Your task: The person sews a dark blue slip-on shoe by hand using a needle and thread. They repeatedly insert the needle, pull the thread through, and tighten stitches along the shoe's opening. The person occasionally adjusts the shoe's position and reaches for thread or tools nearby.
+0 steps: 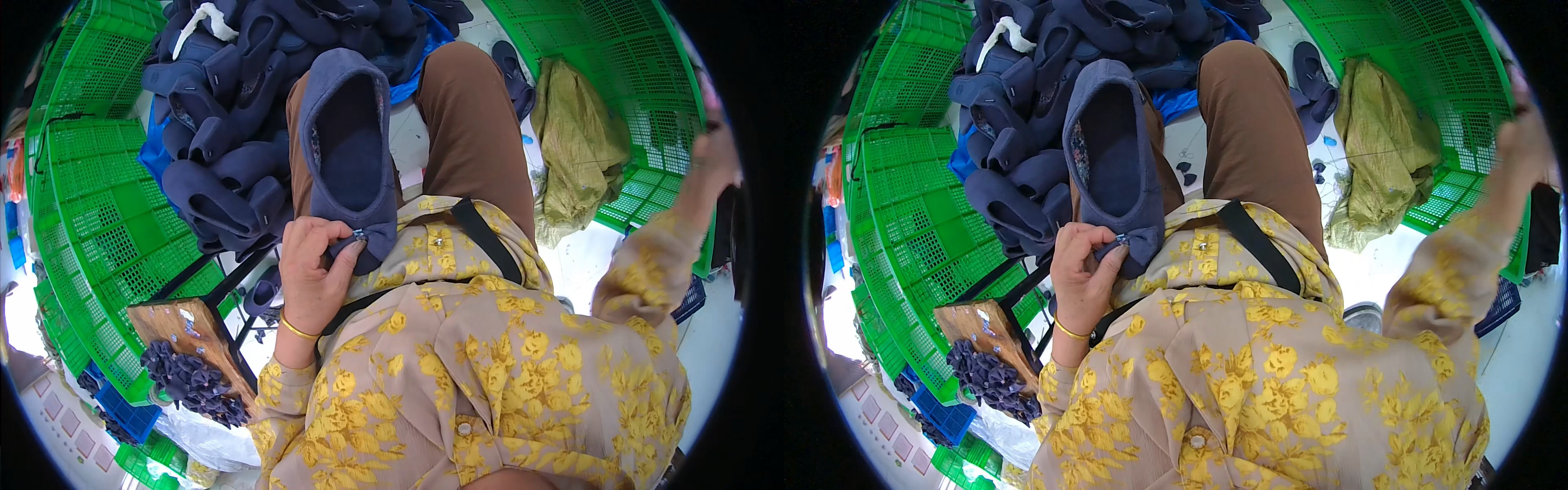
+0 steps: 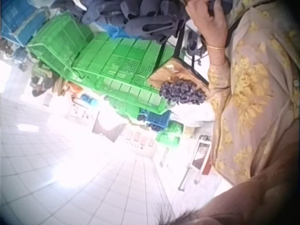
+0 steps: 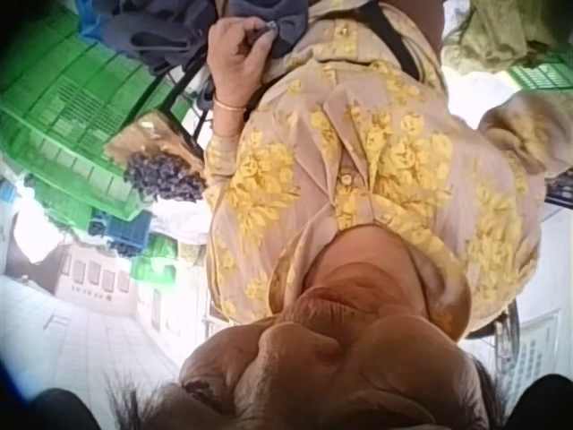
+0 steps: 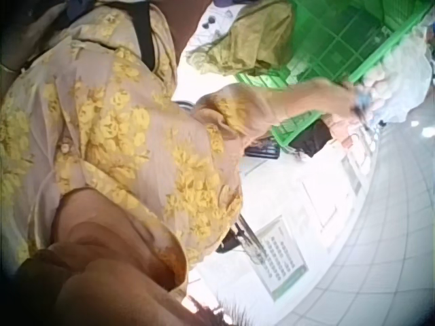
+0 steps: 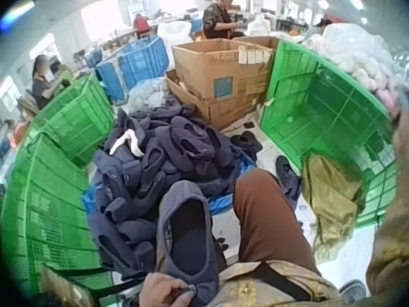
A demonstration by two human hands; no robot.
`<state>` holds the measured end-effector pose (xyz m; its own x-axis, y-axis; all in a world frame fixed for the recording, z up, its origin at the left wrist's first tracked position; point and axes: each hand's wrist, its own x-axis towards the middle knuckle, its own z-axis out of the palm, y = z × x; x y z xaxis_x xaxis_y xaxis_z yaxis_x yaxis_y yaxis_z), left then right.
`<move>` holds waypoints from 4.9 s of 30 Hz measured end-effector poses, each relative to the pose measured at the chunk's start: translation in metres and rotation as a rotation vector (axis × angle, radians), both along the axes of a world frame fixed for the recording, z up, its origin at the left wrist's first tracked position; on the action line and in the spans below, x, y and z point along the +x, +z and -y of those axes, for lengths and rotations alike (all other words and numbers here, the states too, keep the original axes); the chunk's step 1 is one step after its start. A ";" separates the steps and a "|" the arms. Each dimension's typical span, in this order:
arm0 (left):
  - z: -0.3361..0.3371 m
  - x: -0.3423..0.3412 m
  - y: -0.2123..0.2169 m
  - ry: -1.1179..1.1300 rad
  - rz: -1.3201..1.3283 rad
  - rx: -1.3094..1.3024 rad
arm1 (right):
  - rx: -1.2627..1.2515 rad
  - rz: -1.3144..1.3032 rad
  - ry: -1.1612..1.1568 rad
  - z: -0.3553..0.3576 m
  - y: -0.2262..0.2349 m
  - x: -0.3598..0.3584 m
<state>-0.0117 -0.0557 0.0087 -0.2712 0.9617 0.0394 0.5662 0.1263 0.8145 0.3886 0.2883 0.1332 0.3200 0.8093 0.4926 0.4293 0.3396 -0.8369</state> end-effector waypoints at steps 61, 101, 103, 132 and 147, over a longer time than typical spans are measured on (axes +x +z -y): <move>0.010 0.010 -0.013 0.231 0.259 0.047 | -0.457 0.580 1.401 0.216 -0.135 -0.240; 0.006 0.011 -0.007 0.154 0.255 -0.004 | -0.469 0.543 1.459 0.206 -0.103 -0.219; 0.006 0.011 -0.006 0.153 0.250 -0.010 | -0.486 0.562 1.462 0.206 -0.101 -0.221; 0.010 0.025 0.000 0.174 -0.095 0.135 | -0.641 0.736 1.343 0.222 -0.109 -0.227; 0.015 0.024 -0.008 0.172 0.068 0.111 | -0.493 0.616 1.367 0.229 -0.136 -0.224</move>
